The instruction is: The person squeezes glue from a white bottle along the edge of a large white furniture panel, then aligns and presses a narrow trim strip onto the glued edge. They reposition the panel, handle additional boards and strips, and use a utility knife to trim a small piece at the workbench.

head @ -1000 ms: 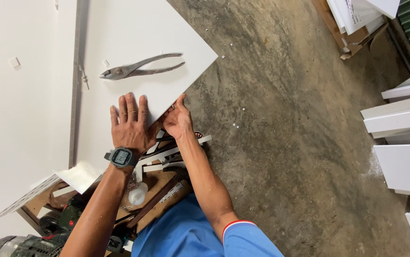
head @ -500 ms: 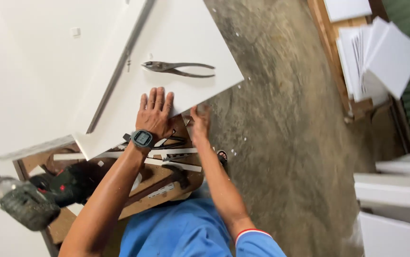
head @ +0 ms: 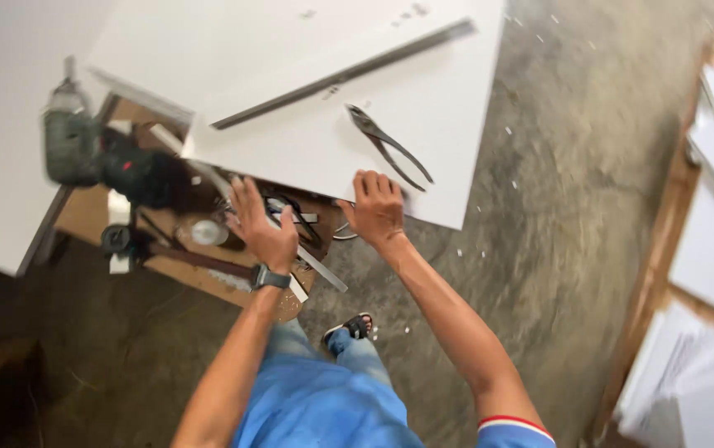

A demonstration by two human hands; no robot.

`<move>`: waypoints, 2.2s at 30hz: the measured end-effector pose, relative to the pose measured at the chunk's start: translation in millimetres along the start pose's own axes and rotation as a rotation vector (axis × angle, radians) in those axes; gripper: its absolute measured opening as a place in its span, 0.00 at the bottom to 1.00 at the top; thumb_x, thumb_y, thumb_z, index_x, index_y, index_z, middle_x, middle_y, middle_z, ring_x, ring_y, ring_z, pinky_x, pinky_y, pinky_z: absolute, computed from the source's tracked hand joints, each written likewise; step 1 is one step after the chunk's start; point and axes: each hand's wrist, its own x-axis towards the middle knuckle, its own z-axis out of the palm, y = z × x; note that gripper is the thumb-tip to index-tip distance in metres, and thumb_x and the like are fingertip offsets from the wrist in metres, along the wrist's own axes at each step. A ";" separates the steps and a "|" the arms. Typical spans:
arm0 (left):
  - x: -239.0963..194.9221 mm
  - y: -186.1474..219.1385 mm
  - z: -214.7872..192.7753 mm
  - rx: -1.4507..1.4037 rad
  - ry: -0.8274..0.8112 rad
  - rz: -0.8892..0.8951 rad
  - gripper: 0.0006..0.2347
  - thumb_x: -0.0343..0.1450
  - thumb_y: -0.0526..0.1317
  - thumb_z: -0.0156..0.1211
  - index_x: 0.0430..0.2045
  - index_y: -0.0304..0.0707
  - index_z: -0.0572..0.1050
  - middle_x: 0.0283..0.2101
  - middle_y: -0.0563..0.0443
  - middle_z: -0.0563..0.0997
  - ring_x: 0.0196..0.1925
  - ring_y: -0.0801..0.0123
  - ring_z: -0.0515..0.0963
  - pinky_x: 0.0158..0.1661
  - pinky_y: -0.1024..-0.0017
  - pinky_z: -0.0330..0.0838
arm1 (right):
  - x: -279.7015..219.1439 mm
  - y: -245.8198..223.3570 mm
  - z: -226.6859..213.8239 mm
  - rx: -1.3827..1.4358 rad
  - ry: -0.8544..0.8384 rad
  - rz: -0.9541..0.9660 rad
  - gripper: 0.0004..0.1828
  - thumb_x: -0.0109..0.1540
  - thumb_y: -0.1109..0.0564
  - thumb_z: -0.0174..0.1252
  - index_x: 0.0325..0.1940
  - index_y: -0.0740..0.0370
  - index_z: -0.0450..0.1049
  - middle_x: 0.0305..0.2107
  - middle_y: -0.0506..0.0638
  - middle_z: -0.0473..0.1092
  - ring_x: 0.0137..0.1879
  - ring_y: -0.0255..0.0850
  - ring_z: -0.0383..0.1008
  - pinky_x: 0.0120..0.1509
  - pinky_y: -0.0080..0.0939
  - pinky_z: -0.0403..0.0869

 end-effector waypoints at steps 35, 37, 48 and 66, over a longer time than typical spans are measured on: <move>56.5 64.7 45.6 -0.915 0.438 -0.659 0.44 0.67 0.28 0.63 0.74 0.40 0.36 0.53 0.38 0.82 0.48 0.62 0.85 0.46 0.72 0.84 | 81.7 37.6 2.8 0.276 -0.196 -0.656 0.43 0.57 0.42 0.67 0.69 0.70 0.64 0.58 0.75 0.64 0.62 0.65 0.67 0.56 0.57 0.74; 57.2 64.2 48.9 -0.911 0.449 -0.648 0.44 0.67 0.28 0.63 0.74 0.39 0.36 0.54 0.37 0.82 0.48 0.62 0.86 0.46 0.72 0.84 | 75.9 55.4 -10.6 0.317 -0.236 -0.696 0.43 0.57 0.43 0.66 0.70 0.69 0.63 0.61 0.76 0.62 0.66 0.67 0.65 0.60 0.58 0.75; 33.2 110.7 56.1 -0.513 0.390 -0.730 0.45 0.65 0.32 0.70 0.72 0.41 0.40 0.64 0.34 0.65 0.44 0.61 0.86 0.41 0.71 0.83 | 54.2 99.3 22.5 0.314 -0.320 -0.870 0.42 0.55 0.45 0.64 0.72 0.53 0.63 0.69 0.67 0.58 0.73 0.65 0.60 0.68 0.61 0.70; 16.8 123.6 106.5 -0.767 0.588 -0.652 0.34 0.66 0.26 0.61 0.71 0.33 0.58 0.49 0.46 0.83 0.44 0.75 0.82 0.43 0.78 0.77 | 57.1 103.3 19.2 0.428 -0.326 -0.835 0.41 0.55 0.46 0.62 0.71 0.59 0.64 0.68 0.68 0.58 0.73 0.69 0.57 0.71 0.64 0.66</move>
